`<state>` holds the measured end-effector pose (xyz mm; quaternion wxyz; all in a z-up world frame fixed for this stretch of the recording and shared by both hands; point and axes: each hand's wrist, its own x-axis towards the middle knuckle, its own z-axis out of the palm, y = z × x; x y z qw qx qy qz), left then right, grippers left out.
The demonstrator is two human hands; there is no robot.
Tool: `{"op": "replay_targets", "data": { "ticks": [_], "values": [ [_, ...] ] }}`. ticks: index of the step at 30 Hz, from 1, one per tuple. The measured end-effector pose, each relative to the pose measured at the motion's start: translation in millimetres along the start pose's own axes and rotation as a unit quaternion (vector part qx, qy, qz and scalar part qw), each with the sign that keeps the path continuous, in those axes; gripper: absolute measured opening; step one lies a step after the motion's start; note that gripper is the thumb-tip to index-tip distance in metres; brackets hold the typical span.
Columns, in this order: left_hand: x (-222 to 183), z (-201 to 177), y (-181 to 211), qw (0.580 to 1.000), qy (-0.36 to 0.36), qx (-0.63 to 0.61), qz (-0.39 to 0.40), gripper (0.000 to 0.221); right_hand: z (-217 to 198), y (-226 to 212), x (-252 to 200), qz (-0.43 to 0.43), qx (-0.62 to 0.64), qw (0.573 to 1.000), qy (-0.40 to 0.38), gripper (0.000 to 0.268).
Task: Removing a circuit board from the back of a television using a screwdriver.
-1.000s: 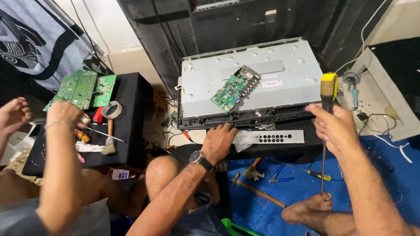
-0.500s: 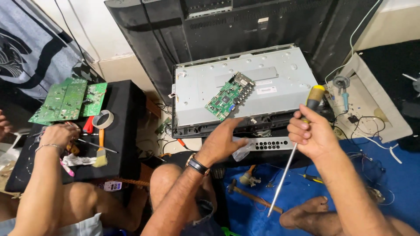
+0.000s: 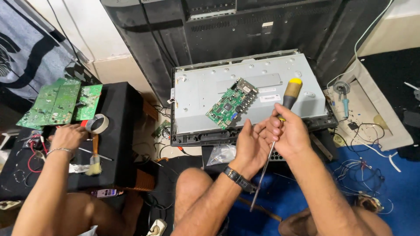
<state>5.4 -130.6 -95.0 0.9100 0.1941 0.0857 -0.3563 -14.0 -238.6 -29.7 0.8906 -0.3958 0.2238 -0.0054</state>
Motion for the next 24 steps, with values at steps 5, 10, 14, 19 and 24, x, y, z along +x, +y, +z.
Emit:
{"op": "replay_targets", "data": {
  "ticks": [5, 10, 14, 19, 24],
  "values": [
    [0.1, 24.2, 3.7, 0.995, 0.035, -0.08, 0.044, 0.065, 24.2, -2.5, -1.2, -0.068, -0.083, 0.993, 0.048, 0.03],
    [9.3, 22.3, 0.5, 0.978, 0.047, -0.186, 0.08, 0.048, 42.5, 5.0, -1.1, -0.16, -0.11, 0.979, 0.065, 0.03],
    [20.3, 9.9, -2.5, 0.978, 0.038, -0.189, 0.076, 0.042, 40.8, 10.4, 2.1, -0.185, -0.126, 0.972, 0.067, 0.031],
    [17.9, 9.2, -4.9, 0.978, 0.036, -0.191, 0.076, 0.039, 36.8, 14.0, 2.4, -0.196, -0.139, 0.967, 0.084, 0.029],
    [16.4, 1.1, -17.6, 0.984, 0.022, -0.169, 0.047, 0.045, 41.8, 10.3, 5.5, -0.188, -0.171, 0.961, 0.11, 0.021]
  ]
}}
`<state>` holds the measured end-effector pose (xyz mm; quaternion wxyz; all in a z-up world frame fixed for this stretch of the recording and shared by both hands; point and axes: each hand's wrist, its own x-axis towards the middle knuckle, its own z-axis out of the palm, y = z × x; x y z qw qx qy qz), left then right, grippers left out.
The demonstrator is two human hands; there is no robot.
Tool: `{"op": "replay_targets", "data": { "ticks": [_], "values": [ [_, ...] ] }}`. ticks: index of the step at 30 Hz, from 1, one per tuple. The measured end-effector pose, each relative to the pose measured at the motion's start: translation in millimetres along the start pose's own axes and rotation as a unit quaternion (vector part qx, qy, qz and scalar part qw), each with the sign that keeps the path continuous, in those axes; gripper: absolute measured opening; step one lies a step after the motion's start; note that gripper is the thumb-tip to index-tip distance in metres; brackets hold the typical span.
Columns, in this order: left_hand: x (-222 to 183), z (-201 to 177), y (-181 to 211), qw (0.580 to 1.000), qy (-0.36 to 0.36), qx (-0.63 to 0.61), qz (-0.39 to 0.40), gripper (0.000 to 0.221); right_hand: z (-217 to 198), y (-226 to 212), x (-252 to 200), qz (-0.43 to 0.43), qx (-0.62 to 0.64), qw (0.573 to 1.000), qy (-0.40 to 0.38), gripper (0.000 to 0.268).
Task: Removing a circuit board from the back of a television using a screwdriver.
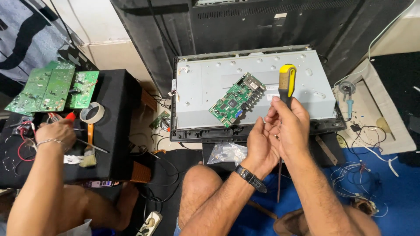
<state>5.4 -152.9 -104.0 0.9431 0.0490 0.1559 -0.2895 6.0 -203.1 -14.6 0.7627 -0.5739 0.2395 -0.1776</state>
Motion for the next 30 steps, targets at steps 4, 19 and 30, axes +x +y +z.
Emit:
{"op": "replay_targets", "data": {
  "ticks": [4, 19, 30],
  "values": [
    [3.6, -5.6, -0.7, 1.0, -0.002, -0.014, 0.003, 0.042, 1.7, -5.2, -2.2, 0.012, -0.018, 1.0, -0.013, 0.019],
    [13.0, -10.2, 3.1, 0.999, -0.018, -0.024, -0.018, 0.05, -8.1, -19.9, -9.4, -0.056, 0.033, 0.989, -0.129, 0.025],
    [-7.4, 3.8, 16.3, 0.996, -0.082, 0.02, -0.029, 0.072, -17.7, -50.8, -18.4, -0.062, 0.041, 0.99, -0.12, 0.024]
  ]
}}
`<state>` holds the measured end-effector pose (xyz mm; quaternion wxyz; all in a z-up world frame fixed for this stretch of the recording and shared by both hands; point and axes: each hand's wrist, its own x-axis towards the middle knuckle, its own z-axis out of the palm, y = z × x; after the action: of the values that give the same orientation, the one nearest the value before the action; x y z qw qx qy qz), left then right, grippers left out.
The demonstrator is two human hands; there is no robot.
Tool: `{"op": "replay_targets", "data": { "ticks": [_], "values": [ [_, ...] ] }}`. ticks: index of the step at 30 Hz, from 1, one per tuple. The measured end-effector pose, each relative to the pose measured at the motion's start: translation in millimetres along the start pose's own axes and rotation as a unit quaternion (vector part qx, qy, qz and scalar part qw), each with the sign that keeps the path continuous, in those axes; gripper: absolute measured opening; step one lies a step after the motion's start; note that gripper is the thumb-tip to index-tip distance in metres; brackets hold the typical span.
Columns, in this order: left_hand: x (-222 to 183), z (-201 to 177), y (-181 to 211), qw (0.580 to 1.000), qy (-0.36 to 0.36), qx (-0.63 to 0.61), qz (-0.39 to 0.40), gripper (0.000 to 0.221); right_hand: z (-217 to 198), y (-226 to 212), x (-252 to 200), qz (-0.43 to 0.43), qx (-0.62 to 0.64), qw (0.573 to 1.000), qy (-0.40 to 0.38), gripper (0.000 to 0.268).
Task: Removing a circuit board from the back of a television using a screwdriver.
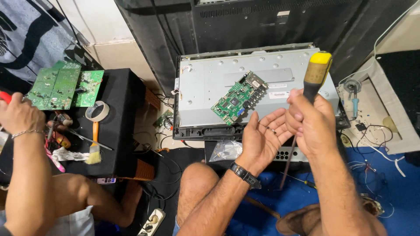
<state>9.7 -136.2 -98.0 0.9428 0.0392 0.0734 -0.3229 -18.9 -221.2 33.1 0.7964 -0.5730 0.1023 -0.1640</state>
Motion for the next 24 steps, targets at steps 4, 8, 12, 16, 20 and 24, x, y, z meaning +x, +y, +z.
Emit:
{"op": "replay_targets", "data": {
  "ticks": [4, 8, 12, 16, 20, 24],
  "values": [
    [-15.2, 28.7, 11.6, 0.999, 0.0, 0.021, 0.032, 0.073, 0.5, -8.1, -8.8, -0.016, -0.246, 0.969, -0.021, 0.01],
    [3.3, -4.6, 19.6, 0.999, -0.007, 0.018, 0.043, 0.073, -2.5, -12.5, -16.2, -0.049, -0.429, 0.9, -0.049, 0.014],
    [-16.0, 24.9, 21.0, 0.998, -0.04, 0.011, 0.053, 0.073, -1.1, -7.8, -21.9, -0.032, -0.536, 0.84, -0.081, 0.021],
    [-15.9, 22.6, 20.3, 0.996, -0.073, 0.007, 0.054, 0.075, -8.7, 1.8, -18.1, -0.028, -0.581, 0.807, -0.098, 0.017],
    [-17.8, 26.9, 20.3, 0.996, -0.074, 0.012, 0.055, 0.075, -5.6, -1.4, -20.4, -0.029, -0.586, 0.803, -0.101, 0.016],
    [-16.9, 25.6, 20.7, 0.995, -0.078, 0.011, 0.059, 0.074, -5.9, 1.0, -19.6, -0.021, -0.574, 0.812, -0.102, 0.019]
  ]
}}
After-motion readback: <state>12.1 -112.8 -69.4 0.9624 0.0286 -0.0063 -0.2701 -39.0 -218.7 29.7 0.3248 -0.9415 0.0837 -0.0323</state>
